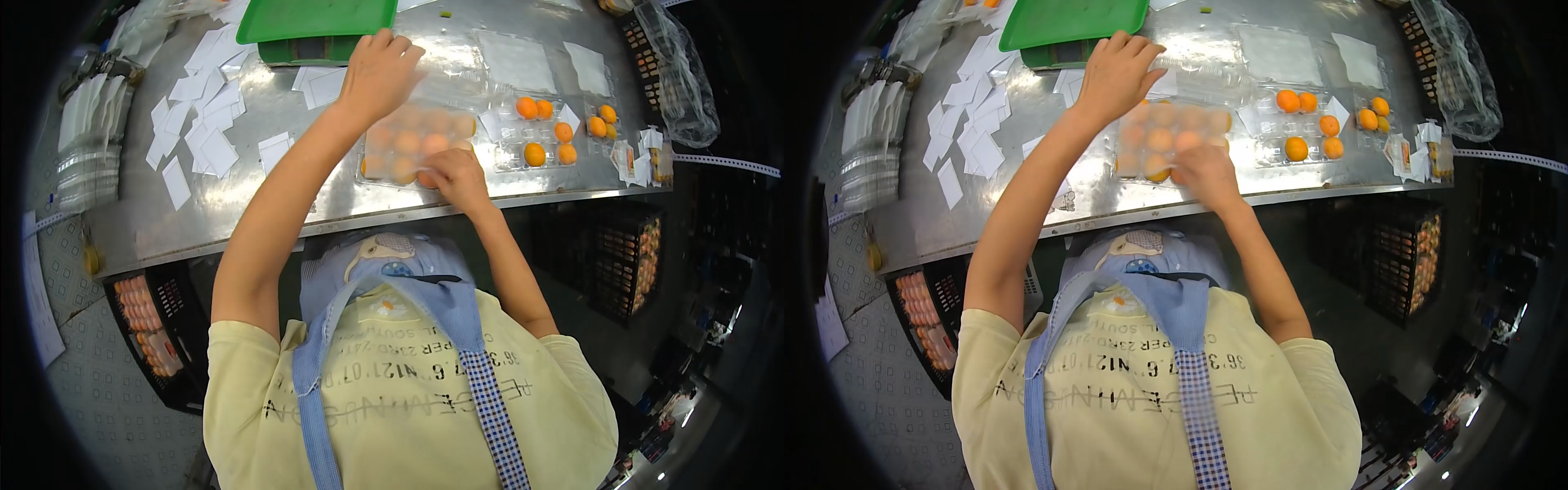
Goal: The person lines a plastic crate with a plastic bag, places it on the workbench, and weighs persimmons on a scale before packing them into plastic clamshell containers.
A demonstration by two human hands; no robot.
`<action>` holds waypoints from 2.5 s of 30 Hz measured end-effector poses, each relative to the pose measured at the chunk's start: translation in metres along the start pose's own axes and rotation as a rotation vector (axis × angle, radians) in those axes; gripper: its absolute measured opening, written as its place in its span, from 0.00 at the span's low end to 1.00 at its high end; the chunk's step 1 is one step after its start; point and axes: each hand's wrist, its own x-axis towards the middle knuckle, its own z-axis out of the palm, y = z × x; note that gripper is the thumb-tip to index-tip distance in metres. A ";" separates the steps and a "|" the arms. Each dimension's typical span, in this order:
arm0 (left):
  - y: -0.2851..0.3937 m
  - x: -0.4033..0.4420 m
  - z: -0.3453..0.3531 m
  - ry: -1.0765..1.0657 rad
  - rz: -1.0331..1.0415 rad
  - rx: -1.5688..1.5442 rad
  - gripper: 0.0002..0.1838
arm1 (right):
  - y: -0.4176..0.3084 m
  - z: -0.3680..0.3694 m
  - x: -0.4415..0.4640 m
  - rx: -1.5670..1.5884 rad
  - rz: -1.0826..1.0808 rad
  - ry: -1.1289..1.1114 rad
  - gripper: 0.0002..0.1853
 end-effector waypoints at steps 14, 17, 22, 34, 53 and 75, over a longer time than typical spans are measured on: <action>-0.019 0.020 0.030 -0.009 -0.109 -0.071 0.10 | 0.067 -0.122 -0.070 0.899 0.733 0.773 0.11; -0.017 0.024 0.031 -0.025 -0.138 -0.099 0.11 | 0.056 -0.126 -0.070 0.853 0.763 0.794 0.15; -0.016 0.030 0.034 -0.053 -0.174 -0.092 0.12 | 0.050 -0.115 -0.064 0.724 0.656 0.834 0.16; -0.019 0.033 0.034 -0.094 -0.204 -0.114 0.13 | 0.012 -0.089 -0.028 0.109 0.296 0.700 0.14; -0.019 0.032 0.030 -0.147 -0.234 -0.138 0.14 | -0.015 -0.018 0.008 -0.165 -0.115 0.301 0.17; -0.013 0.025 0.030 -0.086 -0.172 -0.097 0.12 | -0.046 0.032 0.009 -0.029 -0.266 0.155 0.19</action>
